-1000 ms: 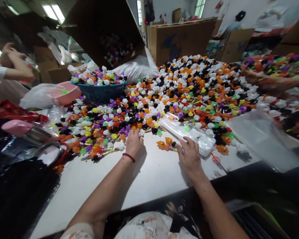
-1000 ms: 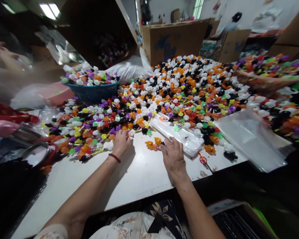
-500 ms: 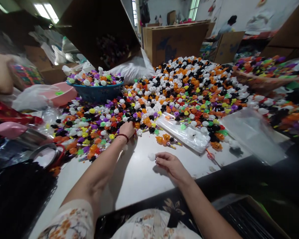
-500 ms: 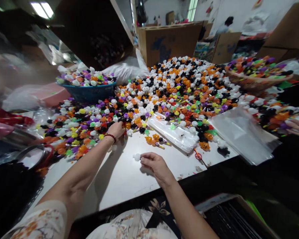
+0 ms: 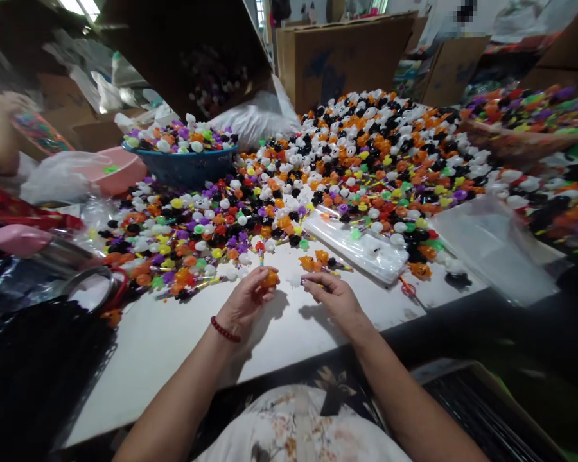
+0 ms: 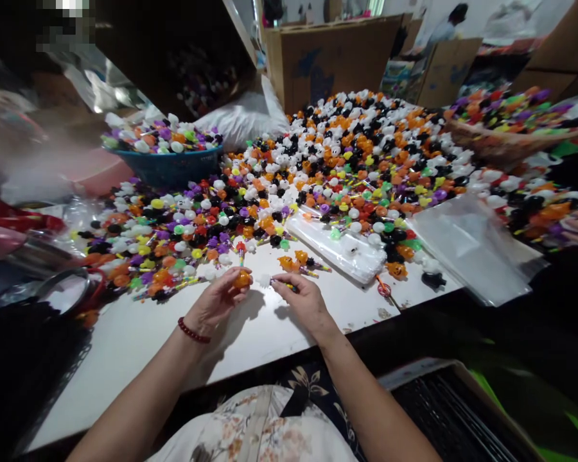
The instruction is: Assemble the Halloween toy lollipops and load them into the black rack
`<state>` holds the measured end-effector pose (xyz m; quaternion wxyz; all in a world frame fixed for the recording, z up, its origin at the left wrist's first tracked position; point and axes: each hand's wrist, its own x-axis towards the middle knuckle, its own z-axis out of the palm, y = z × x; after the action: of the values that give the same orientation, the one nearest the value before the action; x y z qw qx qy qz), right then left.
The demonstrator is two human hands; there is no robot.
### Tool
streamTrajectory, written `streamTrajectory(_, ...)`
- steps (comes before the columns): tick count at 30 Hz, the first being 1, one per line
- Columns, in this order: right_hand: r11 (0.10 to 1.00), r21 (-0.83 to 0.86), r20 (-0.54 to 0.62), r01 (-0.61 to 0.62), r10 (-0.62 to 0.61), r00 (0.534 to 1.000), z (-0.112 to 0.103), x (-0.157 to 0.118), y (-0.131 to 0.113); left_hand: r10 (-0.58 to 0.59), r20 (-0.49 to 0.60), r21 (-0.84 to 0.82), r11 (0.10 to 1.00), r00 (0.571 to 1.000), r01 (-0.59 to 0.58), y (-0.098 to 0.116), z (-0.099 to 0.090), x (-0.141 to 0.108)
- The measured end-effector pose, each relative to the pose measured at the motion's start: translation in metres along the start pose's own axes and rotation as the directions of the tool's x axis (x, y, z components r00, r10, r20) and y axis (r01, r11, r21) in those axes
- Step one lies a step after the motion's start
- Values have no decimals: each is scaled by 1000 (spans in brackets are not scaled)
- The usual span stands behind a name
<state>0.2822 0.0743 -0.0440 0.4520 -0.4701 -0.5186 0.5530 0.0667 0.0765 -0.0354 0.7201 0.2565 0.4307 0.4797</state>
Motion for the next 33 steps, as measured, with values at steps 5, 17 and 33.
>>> streamTrajectory(5,993,-81,39,90,-87,995,1,-5,-4,16,55,85,996,998,-20,-14,13,-12)
streamTrajectory(17,990,99,25,-105,103,994,-3,-20,9,-73,-87,-342,939,994,39,-32,23,-2)
streamTrajectory(33,965,-261,-117,20,-52,992,5,-37,20,-34,-113,-363,932,993,-10,-54,54,0)
